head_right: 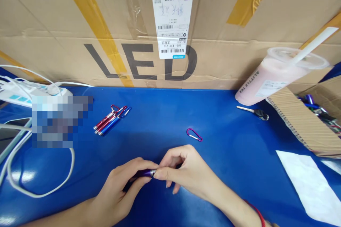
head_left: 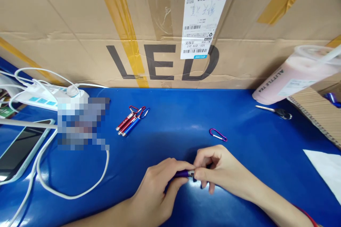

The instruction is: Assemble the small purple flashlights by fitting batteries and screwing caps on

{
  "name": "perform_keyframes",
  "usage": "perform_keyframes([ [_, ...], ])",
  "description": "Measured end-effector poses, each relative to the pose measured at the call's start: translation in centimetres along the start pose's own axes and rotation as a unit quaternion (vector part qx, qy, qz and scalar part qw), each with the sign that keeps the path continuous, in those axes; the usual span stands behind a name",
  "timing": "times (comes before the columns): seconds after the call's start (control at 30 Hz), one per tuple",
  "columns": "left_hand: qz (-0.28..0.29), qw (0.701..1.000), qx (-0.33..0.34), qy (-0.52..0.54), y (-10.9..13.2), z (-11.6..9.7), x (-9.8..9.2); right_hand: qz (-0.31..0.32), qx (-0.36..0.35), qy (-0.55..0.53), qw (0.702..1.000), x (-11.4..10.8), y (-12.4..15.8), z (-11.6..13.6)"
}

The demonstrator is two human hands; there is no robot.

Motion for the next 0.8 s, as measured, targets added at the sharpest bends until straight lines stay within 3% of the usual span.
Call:
perform_keyframes([
  [0.3, 0.018, 0.997, -0.075, 0.023, 0.0, 0.7, 0.0, -0.048, -0.062, 0.078, 0.994, -0.3, 0.1, 0.5],
  [0.47, 0.021, 0.993, -0.117, 0.029, 0.1, 1.1, 0.1, -0.069, -0.131, 0.124, 0.981, -0.5, 0.3, 1.2],
  [0.8, 0.014, 0.989, -0.145, 0.031, 0.0, 1.1, 0.0, -0.115, -0.221, 0.165, 0.954, -0.7, 0.8, 2.0],
])
Point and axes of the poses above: each hand's wrist, its own y-axis away from the middle knuckle, its own x-axis out of the palm, z = x × y, the point moved 6 cm from there along -y, towards the middle knuckle, and after that the axes turned 11 degrees about -z, right-handed, at the moved point
